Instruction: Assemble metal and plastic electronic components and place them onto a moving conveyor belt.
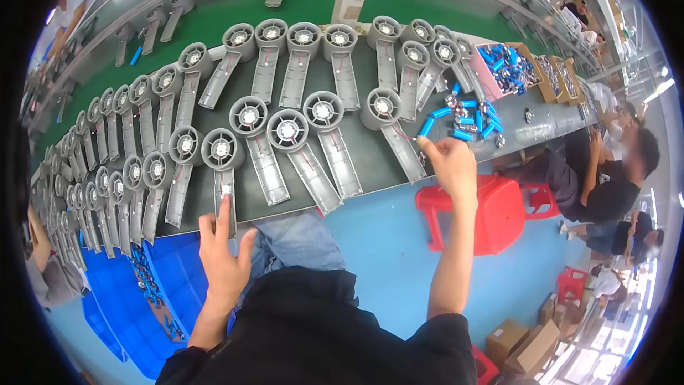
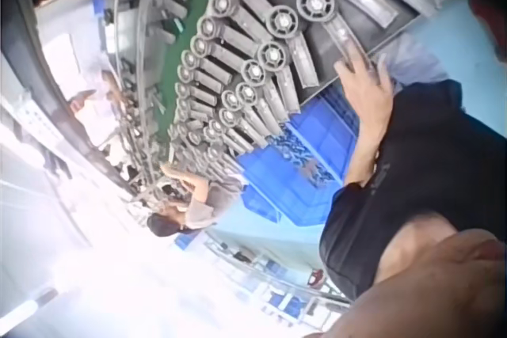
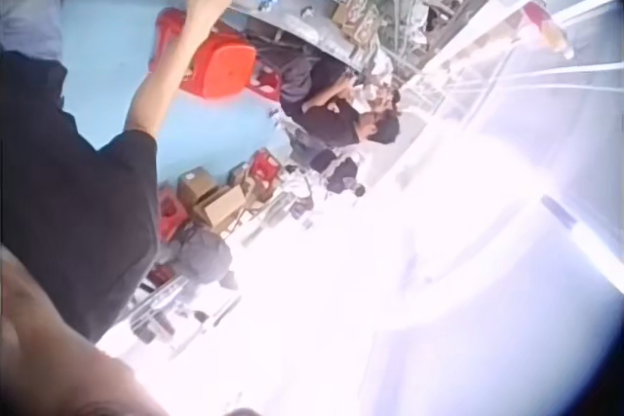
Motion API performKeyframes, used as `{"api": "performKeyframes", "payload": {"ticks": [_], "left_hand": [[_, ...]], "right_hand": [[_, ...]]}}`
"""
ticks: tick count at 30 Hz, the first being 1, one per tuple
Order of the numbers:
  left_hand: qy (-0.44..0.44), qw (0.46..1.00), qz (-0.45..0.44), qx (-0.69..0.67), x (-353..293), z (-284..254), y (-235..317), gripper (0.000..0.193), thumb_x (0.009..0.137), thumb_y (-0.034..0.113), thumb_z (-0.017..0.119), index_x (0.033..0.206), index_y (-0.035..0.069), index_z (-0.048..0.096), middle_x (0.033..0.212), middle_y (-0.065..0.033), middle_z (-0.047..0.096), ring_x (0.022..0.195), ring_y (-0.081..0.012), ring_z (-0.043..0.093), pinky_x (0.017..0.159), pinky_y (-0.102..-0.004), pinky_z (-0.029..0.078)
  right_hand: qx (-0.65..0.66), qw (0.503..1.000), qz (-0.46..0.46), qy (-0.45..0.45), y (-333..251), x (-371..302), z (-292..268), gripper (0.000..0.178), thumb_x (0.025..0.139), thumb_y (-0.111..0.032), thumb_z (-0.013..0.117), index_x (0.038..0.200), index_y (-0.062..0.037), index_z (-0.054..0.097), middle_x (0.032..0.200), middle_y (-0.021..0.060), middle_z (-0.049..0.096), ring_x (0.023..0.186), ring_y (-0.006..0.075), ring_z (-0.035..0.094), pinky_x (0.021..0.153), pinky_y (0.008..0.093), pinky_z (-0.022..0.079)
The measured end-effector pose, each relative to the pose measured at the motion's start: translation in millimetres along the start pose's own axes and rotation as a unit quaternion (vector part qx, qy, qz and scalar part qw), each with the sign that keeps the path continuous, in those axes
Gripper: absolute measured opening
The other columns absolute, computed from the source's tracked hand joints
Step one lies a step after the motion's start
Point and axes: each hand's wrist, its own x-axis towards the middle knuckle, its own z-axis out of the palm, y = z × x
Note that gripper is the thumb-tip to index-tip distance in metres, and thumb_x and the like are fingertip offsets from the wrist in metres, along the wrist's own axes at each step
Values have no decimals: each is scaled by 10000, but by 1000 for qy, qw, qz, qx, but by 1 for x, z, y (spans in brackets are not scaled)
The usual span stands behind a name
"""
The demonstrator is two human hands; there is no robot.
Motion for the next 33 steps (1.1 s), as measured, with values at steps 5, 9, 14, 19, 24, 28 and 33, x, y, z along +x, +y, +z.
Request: {"api": "performKeyframes", "payload": {"ticks": [5, 9, 14, 19, 24, 28, 33], "left_hand": [[66, 995, 74, -27, 6, -15, -2, 470, 846, 169, 714, 1262, -12, 589, 1091, -189, 522, 855, -308, 548, 743, -363, 460], [132, 980, 130, -69, 26, -22, 12, 288, 832, 65, 679, 1108, -16, 667, 997, -167, 571, 834, -291, 567, 735, -348, 462], [120, 931, 291, -185, 62, -8, 59, 337, 777, 34, 728, 1112, 30, 689, 1137, -134, 653, 971, -294, 638, 812, -350, 491], [174, 899, 378, -134, 77, -7, 42, 431, 686, -17, 775, 1101, 83, 715, 1153, -143, 665, 1002, -307, 636, 817, -372, 502], [196, 907, 352, -127, 62, -40, 9, 298, 706, -7, 736, 996, 59, 715, 982, -101, 667, 868, -257, 605, 744, -362, 488], [169, 895, 199, -362, 47, -40, -7, 145, 909, 33, 557, 1046, -12, 573, 1012, -197, 654, 962, -311, 648, 827, -390, 518], [110, 804, -37, -583, 36, -62, -19, 156, 985, 123, 436, 1072, -1, 473, 983, -234, 652, 853, -324, 687, 804, -382, 550]], "right_hand": [[313, 949, -20, -31, 12, 0, -15, 293, 933, -280, 645, 795, -23, 672, 662, -25, 588, 506, 24, 456, 477, 203, 353], [491, 870, -24, -37, -14, -8, -34, 248, 954, -264, 651, 931, -17, 666, 740, -28, 587, 541, 23, 486, 500, 179, 388], [671, 728, -91, -107, -80, -60, -6, 209, 979, -202, 614, 962, 1, 660, 746, -3, 608, 552, 57, 551, 493, 197, 455], [673, 638, -64, -369, -136, -102, 26, 253, 981, -237, 604, 979, 9, 661, 712, 9, 620, 523, 65, 571, 454, 191, 465], [586, 667, -46, -457, -169, -120, 53, 300, 1018, -279, 535, 940, -12, 646, 713, 25, 637, 467, 52, 530, 383, 186, 397], [517, 718, -100, -455, -181, -127, 63, 387, 1039, -308, 480, 962, 21, 668, 702, 44, 643, 469, 72, 525, 417, 198, 401], [325, 839, -370, -232, -178, -122, 86, 170, 868, -11, 670, 1035, -18, 701, 738, -16, 526, 519, 43, 395, 474, 201, 312]]}}
